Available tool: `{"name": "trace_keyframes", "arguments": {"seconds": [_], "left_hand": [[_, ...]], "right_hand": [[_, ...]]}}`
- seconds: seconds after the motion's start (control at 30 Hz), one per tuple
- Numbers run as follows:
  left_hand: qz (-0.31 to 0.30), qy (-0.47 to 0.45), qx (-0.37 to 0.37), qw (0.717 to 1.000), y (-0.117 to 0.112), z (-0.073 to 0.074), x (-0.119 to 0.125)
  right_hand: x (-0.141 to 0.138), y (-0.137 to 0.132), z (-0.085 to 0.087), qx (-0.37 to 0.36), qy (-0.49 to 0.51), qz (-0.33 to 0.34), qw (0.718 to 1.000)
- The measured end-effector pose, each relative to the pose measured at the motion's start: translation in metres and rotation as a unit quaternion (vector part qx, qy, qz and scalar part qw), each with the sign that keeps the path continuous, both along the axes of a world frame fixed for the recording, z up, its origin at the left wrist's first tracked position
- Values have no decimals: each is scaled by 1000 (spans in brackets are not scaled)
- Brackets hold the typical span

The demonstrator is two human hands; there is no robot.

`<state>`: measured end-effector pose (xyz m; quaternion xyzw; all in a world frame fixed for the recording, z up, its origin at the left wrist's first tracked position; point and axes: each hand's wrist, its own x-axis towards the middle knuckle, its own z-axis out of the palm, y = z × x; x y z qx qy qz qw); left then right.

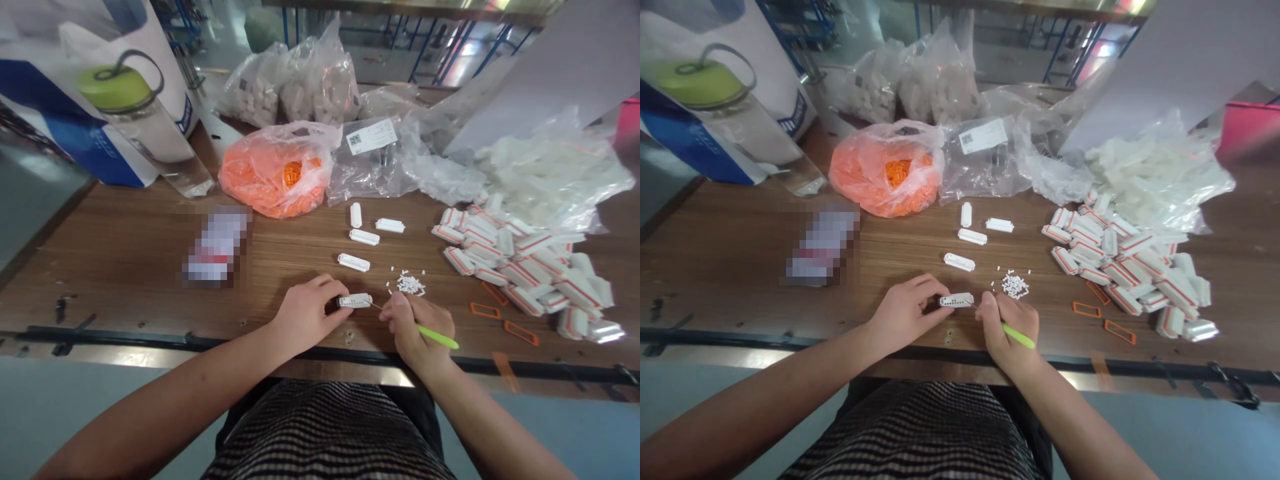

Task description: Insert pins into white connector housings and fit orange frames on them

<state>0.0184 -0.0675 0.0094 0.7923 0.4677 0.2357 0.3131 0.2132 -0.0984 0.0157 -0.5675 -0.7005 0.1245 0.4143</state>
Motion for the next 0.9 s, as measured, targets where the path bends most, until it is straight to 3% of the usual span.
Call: {"name": "trace_keyframes", "arguments": {"seconds": [0.17, 0.9], "left_hand": [[-1, -1, 5, 1000, 0, 0, 0], [-3, 9, 7, 1000, 0, 0, 0]], "right_hand": [[-1, 2, 1, -28, -1, 12, 1000], [-2, 1, 1, -24, 4, 19, 1000]]}}
